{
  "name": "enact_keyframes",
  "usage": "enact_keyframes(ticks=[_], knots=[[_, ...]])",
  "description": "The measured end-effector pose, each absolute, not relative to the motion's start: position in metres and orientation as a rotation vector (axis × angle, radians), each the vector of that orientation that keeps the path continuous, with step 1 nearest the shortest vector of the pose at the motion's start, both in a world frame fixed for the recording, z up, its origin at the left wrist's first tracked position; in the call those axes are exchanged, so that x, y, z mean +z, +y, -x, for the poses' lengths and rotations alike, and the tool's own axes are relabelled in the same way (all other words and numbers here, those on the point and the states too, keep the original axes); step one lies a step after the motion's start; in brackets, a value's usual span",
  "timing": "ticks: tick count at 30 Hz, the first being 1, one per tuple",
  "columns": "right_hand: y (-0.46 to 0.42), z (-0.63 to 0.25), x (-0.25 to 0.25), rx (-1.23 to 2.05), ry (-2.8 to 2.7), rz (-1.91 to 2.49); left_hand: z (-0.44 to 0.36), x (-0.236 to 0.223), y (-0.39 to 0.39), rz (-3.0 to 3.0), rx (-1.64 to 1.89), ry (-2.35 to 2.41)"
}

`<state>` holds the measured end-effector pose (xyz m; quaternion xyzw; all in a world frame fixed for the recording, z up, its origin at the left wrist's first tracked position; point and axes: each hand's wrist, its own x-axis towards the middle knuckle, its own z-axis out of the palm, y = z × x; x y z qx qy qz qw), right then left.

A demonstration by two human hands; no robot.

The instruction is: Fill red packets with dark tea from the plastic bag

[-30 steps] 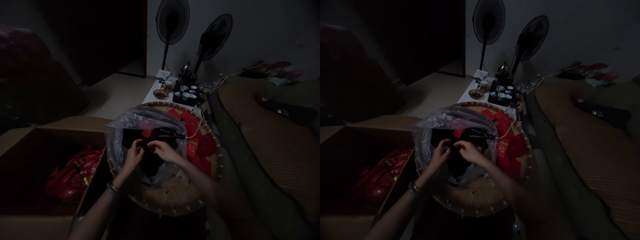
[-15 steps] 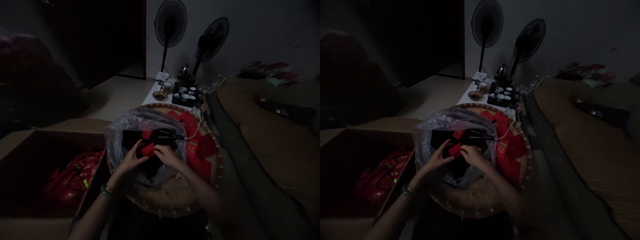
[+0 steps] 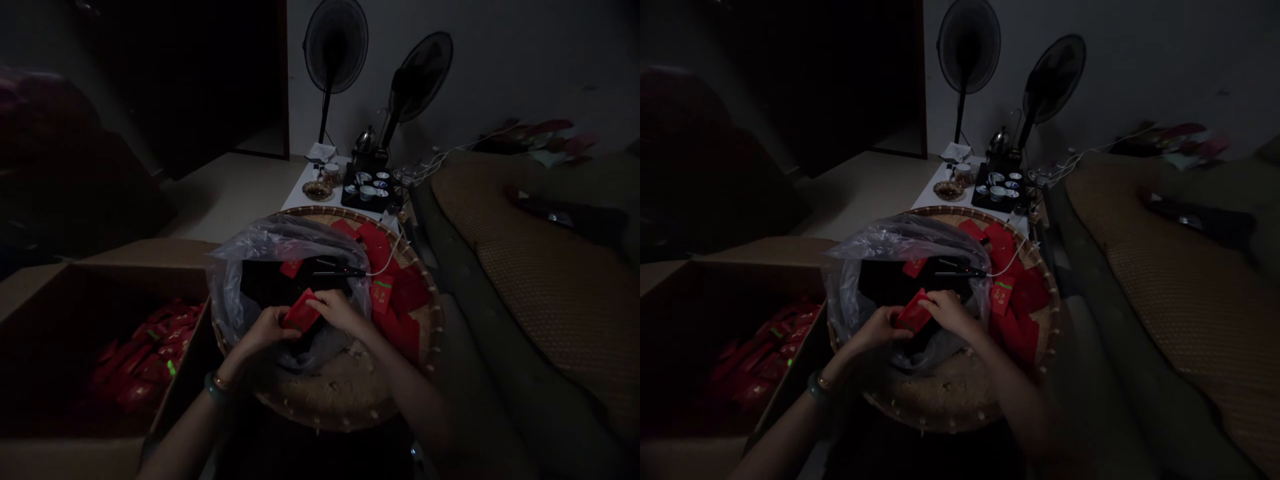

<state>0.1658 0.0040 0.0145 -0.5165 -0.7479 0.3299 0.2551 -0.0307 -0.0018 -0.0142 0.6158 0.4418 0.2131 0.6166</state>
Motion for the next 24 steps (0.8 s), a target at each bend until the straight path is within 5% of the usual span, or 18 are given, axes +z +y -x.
enact_keyframes(ticks=[14,24], knots=[[0.002,-0.160,0.020,0.786,-2.236,1.391,0.010,-0.007,-0.007,-1.286,0.535,0.930],[0.002,-0.163,0.006,0.979,-1.591,1.379,0.009,-0.008,-0.008,-1.108,0.636,0.962]])
